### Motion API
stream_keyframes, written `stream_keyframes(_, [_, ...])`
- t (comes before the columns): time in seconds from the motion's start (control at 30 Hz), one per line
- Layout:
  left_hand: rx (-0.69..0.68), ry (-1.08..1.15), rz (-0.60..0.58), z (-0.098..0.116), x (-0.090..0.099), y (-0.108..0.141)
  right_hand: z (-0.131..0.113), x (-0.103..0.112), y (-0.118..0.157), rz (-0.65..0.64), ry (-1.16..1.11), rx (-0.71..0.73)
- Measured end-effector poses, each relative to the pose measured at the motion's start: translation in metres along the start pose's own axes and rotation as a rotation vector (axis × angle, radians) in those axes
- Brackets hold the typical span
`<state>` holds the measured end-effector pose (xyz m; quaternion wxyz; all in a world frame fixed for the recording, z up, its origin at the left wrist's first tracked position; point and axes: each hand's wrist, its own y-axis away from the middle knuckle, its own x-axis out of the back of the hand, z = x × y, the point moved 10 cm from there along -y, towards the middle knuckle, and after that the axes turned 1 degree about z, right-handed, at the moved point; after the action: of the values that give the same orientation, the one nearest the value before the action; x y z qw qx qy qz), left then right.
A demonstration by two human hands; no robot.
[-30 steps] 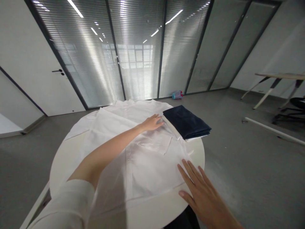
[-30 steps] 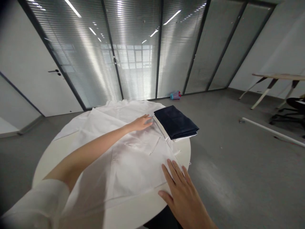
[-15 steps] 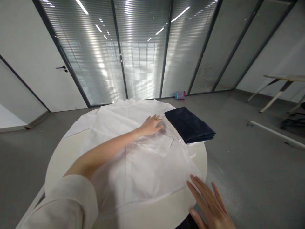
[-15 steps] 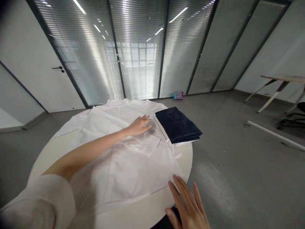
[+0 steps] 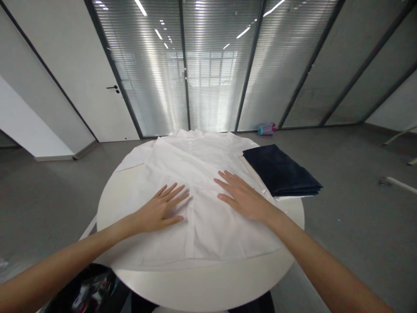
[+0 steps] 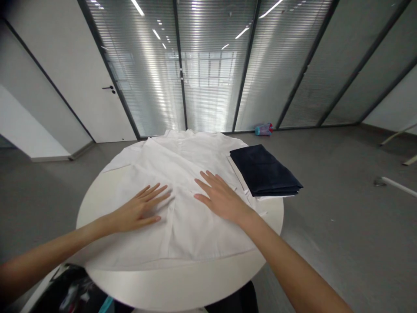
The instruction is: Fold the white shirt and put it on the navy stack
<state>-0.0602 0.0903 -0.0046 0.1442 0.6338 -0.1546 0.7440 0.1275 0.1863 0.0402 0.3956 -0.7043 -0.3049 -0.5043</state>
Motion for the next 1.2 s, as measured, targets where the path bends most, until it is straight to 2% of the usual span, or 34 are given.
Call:
stream_keyframes(0.1, [-0.002, 0.003, 0.004, 0.01, -0.017, 0.008, 0.033, -0.034, -0.028, -0.077, 0.012, -0.111])
stream_keyframes(0.23, [-0.03, 0.044, 0.017, 0.025, -0.019, 0.034, 0.055, -0.07, -0.028, -0.14, 0.053, -0.153])
stream_keyframes(0.4, [-0.053, 0.085, -0.025, 0.043, -0.008, 0.082, 0.058, -0.078, -0.023, -0.169, 0.053, -0.145])
stream_keyframes(0.5, [-0.073, 0.107, -0.071, 0.048, 0.001, 0.094, 0.061, -0.077, -0.025, -0.163, 0.03, -0.16])
stream_keyframes(0.57, [-0.071, 0.118, -0.039, 0.049, 0.014, 0.087, 0.062, -0.077, -0.026, -0.164, 0.024, -0.17])
stream_keyframes(0.63, [-0.095, 0.119, 0.03, 0.052, 0.029, 0.068, 0.061, -0.078, -0.026, -0.173, 0.021, -0.173])
stream_keyframes(0.7, [-0.17, 0.108, 0.086, 0.062, 0.04, 0.042, 0.06, -0.077, -0.025, -0.183, 0.019, -0.175])
stream_keyframes(0.77, [-0.284, 0.1, 0.093, 0.076, 0.042, 0.014, 0.058, -0.075, -0.024, -0.182, 0.01, -0.178])
stream_keyframes(0.87, [-0.451, 0.122, 0.043, 0.094, 0.031, -0.02, 0.057, -0.072, -0.024, -0.166, -0.004, -0.176])
stream_keyframes(0.97, [-0.552, 0.174, -0.016, 0.099, 0.011, -0.039, 0.057, -0.069, -0.024, -0.138, -0.017, -0.177])
stream_keyframes(1.1, [-0.576, 0.247, -0.075, 0.094, -0.01, -0.045, 0.055, -0.066, -0.023, -0.126, -0.034, -0.166])
stream_keyframes(1.2, [-0.549, 0.307, -0.071, 0.089, -0.011, -0.044, 0.055, -0.064, -0.023, -0.145, -0.046, -0.175])
